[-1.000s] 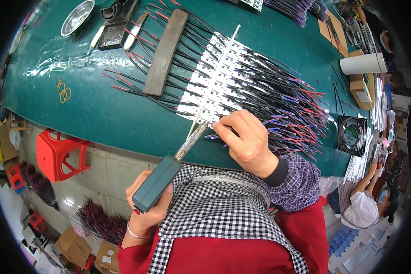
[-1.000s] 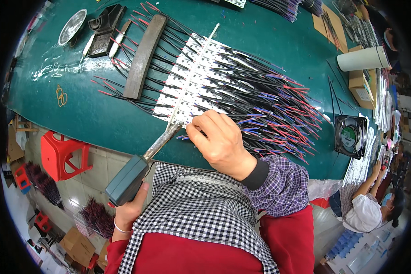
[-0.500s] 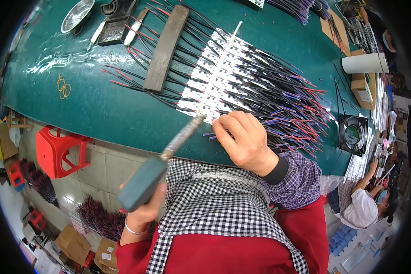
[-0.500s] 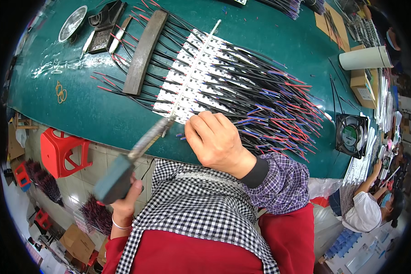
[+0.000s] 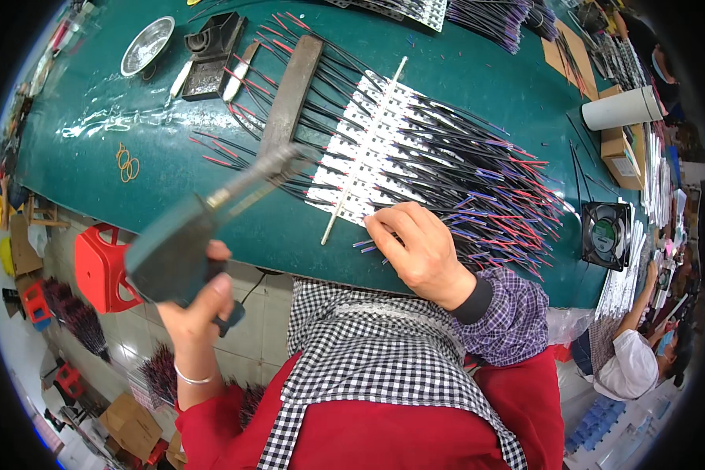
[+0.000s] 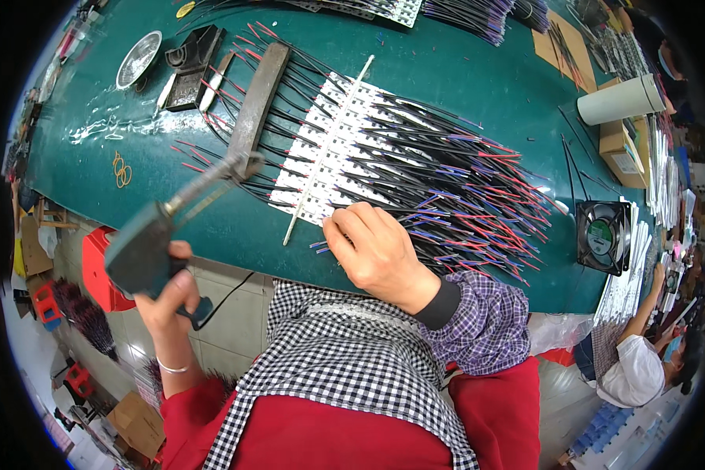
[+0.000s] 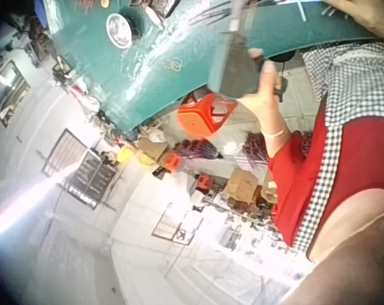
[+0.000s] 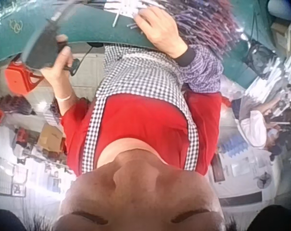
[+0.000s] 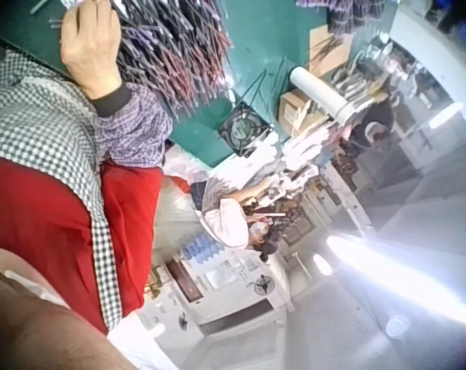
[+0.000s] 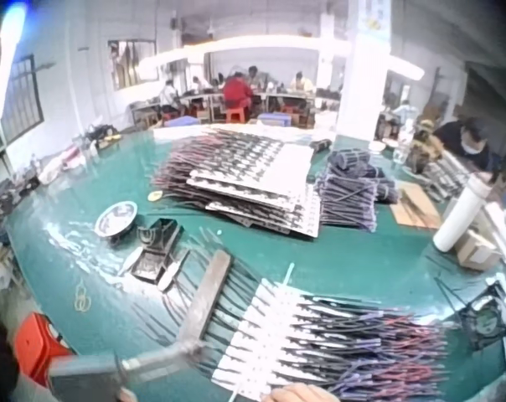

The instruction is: The person aligns wires on circuit boards using a stick and by hand, organizes wire bundles on the table, and applies a handheld soldering tool to the wire connections.

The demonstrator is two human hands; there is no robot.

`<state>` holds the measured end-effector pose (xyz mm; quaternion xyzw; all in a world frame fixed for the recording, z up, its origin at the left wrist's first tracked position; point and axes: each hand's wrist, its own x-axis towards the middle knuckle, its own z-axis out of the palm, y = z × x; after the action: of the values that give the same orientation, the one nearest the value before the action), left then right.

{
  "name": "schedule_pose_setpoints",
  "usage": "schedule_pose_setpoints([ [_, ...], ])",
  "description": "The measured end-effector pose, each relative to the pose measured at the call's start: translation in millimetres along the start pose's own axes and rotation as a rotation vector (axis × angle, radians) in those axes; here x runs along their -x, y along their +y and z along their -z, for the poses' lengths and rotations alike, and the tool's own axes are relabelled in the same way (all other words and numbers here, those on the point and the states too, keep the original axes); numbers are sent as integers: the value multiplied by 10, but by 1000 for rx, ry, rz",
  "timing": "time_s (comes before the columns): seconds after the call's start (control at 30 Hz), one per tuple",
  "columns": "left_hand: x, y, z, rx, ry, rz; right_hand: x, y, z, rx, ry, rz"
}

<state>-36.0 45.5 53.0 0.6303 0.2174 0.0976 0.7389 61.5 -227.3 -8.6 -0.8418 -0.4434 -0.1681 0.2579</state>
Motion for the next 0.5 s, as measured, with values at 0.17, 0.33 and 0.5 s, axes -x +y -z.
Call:
schedule_pose_setpoints([
  [0.17,459,-300,65,-323,-143,-12,10,26,-2,-21,-12,-24],
  [0.33,616,-597,-30,-603,-167,-283,7,43,-27,-42,-44,-22],
  [0.5,644,-663,-94,-635,-213,-342,-16,23,-31,-26,-32,-33],
])
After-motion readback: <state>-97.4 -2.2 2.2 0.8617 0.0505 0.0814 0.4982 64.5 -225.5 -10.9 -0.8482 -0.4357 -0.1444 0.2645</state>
